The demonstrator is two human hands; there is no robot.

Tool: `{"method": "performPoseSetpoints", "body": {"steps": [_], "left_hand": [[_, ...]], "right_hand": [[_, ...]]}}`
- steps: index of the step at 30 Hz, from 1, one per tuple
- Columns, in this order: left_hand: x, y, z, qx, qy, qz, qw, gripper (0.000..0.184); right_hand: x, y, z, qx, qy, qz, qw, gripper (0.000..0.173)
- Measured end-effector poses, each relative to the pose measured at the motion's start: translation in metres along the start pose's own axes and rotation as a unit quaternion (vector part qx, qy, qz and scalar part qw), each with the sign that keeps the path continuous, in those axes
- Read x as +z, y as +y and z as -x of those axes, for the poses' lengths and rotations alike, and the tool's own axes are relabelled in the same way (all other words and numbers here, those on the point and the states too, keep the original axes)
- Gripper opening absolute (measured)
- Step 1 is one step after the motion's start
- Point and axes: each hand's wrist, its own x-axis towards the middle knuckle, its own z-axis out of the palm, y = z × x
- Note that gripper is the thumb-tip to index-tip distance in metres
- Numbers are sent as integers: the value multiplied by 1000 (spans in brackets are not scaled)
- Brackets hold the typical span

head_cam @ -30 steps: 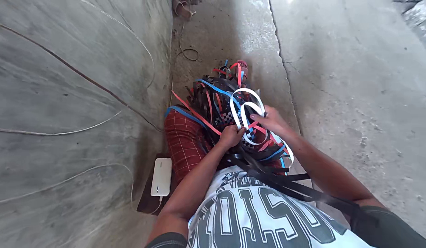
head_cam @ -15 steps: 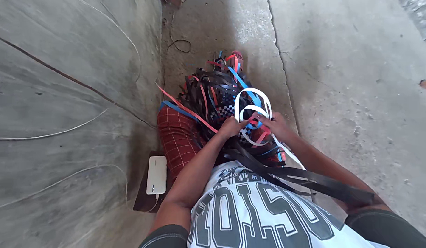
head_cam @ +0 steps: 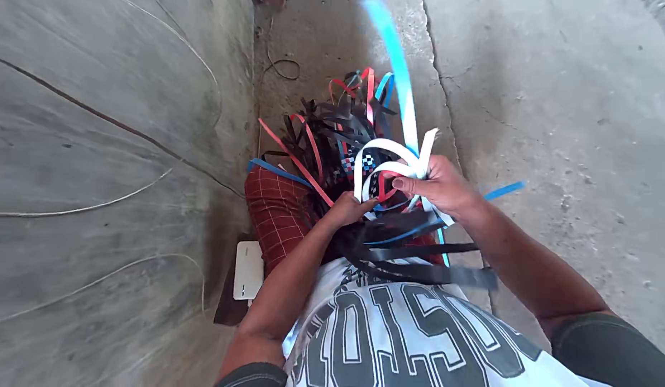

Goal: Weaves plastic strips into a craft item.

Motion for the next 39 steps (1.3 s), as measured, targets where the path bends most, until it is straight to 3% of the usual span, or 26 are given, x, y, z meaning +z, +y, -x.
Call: {"method": "performPoseSetpoints", "body": {"steps": [2, 4, 6, 7, 9, 11, 13, 15, 16, 18, 20, 22, 26, 29, 30, 32, 34, 35, 37, 39], "left_hand": [[-2, -14, -5, -18, 14, -8, 1000, 40], [-4, -9, -5, -45, 8, -21, 999, 43], [-5, 3, -3, -64, -12, -41, 997, 45], [-6, 8, -3, -70, -22, -52, 996, 45], [-6, 9, -2, -65, -9, -37, 997, 44], [-6, 3, 7, -14, 64, 32, 997, 36], [-7, 2, 19, 90, 182, 89, 975, 41], [-7, 12, 30, 176, 302, 88, 933, 21], [-7, 22, 35, 201, 320, 72, 923, 16], [-4, 47, 37, 179, 250, 12, 952, 22], [0, 68, 22, 82, 127, -58, 987, 26], [8, 73, -7, 23, 58, -105, 992, 35], [15, 69, -37, 9, 39, -144, 989, 34], [16, 57, -43, -5, 37, -182, 983, 29], [15, 54, -43, -9, 43, -189, 981, 28], [14, 52, -42, -14, 53, -190, 980, 26], [17, 50, -41, 4, 42, -186, 982, 26], [21, 51, -40, 15, 26, -190, 981, 26], [27, 53, -36, 37, 11, -207, 978, 27], [32, 46, -36, 76, 33, -212, 974, 25]], "right_hand": [[-1, 0, -3, -9, -20, 27, 999, 17], [-4, 16, -11, 109, -22, 164, 980, 18], [-7, 61, -29, 222, -48, 259, 939, 34], [-10, 85, -33, 227, -52, 265, 936, 36], [-11, 109, -32, 166, -7, 224, 960, 26], [-9, 109, -27, 130, 62, 203, 969, 20], [-9, 107, -22, 129, 120, 203, 963, 23], [-13, 110, -18, 145, 163, 190, 957, 25], [-14, 111, -16, 156, 174, 179, 956, 25], [-14, 109, -12, 172, 185, 167, 953, 26], [-12, 110, -9, 176, 186, 148, 955, 26], [-9, 113, -4, 156, 183, 120, 963, 21], [-14, 103, 10, 126, 171, 59, 975, 21], [-17, 90, 20, 77, 173, 126, 974, 26], [-18, 92, 21, 91, 173, 149, 969, 29], [-22, 105, 17, 200, 145, 167, 955, 35], [-24, 118, 9, 296, 110, 140, 938, 31], [-25, 116, 5, 303, 103, 118, 940, 29], [-28, 104, -3, 259, 108, 101, 954, 29], [-28, 85, -6, 163, 145, 99, 971, 25]]}}
